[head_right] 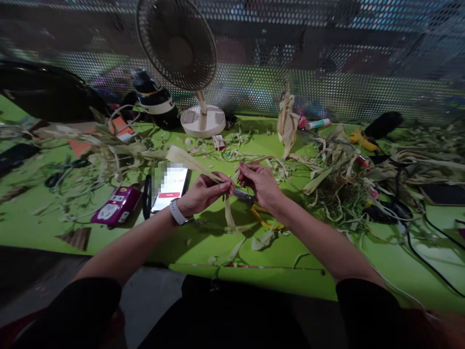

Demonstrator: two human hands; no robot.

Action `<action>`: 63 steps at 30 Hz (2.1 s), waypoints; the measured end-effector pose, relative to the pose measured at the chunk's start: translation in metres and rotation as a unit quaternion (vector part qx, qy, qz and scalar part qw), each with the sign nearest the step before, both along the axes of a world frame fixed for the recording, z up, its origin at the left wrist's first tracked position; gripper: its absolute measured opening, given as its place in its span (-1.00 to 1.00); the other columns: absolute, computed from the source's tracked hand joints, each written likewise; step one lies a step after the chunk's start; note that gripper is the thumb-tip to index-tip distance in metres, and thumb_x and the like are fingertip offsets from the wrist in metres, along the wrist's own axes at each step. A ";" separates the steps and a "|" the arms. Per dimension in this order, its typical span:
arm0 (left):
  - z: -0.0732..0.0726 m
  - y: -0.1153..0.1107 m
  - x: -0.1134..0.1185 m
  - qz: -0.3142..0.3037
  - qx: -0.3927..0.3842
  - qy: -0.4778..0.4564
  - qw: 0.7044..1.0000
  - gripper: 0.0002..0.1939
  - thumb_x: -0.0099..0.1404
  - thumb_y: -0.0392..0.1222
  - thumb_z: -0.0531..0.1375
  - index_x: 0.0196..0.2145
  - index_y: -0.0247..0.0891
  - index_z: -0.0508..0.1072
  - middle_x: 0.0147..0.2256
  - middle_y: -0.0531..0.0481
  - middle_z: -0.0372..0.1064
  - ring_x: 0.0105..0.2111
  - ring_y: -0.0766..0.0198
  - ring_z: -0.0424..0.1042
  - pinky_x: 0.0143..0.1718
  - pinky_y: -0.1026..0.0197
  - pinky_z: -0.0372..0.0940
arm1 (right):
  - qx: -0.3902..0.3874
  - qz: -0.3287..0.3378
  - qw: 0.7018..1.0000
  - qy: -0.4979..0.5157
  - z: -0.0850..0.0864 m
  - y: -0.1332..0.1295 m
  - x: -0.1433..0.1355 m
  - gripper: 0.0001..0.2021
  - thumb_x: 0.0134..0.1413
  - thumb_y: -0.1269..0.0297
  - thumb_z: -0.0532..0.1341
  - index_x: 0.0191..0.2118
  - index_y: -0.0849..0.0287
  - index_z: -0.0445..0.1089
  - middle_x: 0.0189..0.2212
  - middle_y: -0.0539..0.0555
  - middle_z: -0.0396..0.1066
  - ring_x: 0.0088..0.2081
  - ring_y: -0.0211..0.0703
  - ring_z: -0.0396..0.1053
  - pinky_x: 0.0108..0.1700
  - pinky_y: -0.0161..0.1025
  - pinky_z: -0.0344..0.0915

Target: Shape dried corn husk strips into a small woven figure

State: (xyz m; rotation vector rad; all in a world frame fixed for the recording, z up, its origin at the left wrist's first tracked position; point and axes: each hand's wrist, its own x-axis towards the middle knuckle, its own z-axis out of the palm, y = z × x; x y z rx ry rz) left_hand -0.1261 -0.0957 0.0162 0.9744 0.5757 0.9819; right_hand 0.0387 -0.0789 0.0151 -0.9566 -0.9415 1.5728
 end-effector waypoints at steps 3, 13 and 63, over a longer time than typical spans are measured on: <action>-0.001 0.000 -0.001 -0.011 0.015 -0.001 1.000 -0.78 -0.02 -0.17 0.44 -0.42 -0.33 0.58 -0.53 -0.01 0.49 -0.50 0.37 0.44 -0.36 0.29 0.34 | 0.000 0.000 1.000 -0.003 0.000 0.001 0.002 -0.65 -0.35 0.04 0.48 -0.58 0.22 0.44 -0.68 -0.07 0.35 -0.63 -0.41 0.23 -0.54 -0.39 0.19; -0.001 0.014 -0.009 0.024 0.008 -0.002 1.000 -0.61 0.03 -0.20 0.41 -0.15 -0.24 0.50 -0.33 0.00 0.53 -0.26 0.32 0.50 -0.10 0.24 0.31 | -0.007 -0.041 0.998 0.051 0.005 0.003 0.006 -0.71 -0.25 0.09 0.45 -0.47 0.17 0.44 -0.64 -0.11 0.37 -0.60 -0.40 0.28 -0.51 -0.41 0.26; 0.000 0.029 -0.027 0.051 0.135 0.290 0.946 -0.73 0.23 -0.05 0.21 -0.51 -0.27 0.48 -0.44 -0.01 0.41 -0.37 0.31 0.35 -0.30 0.28 0.21 | 0.539 0.068 0.583 -0.604 0.013 -0.014 0.013 -0.80 0.23 0.24 0.13 -0.24 0.09 0.51 0.03 0.20 0.35 0.08 0.09 0.22 0.05 0.05 0.18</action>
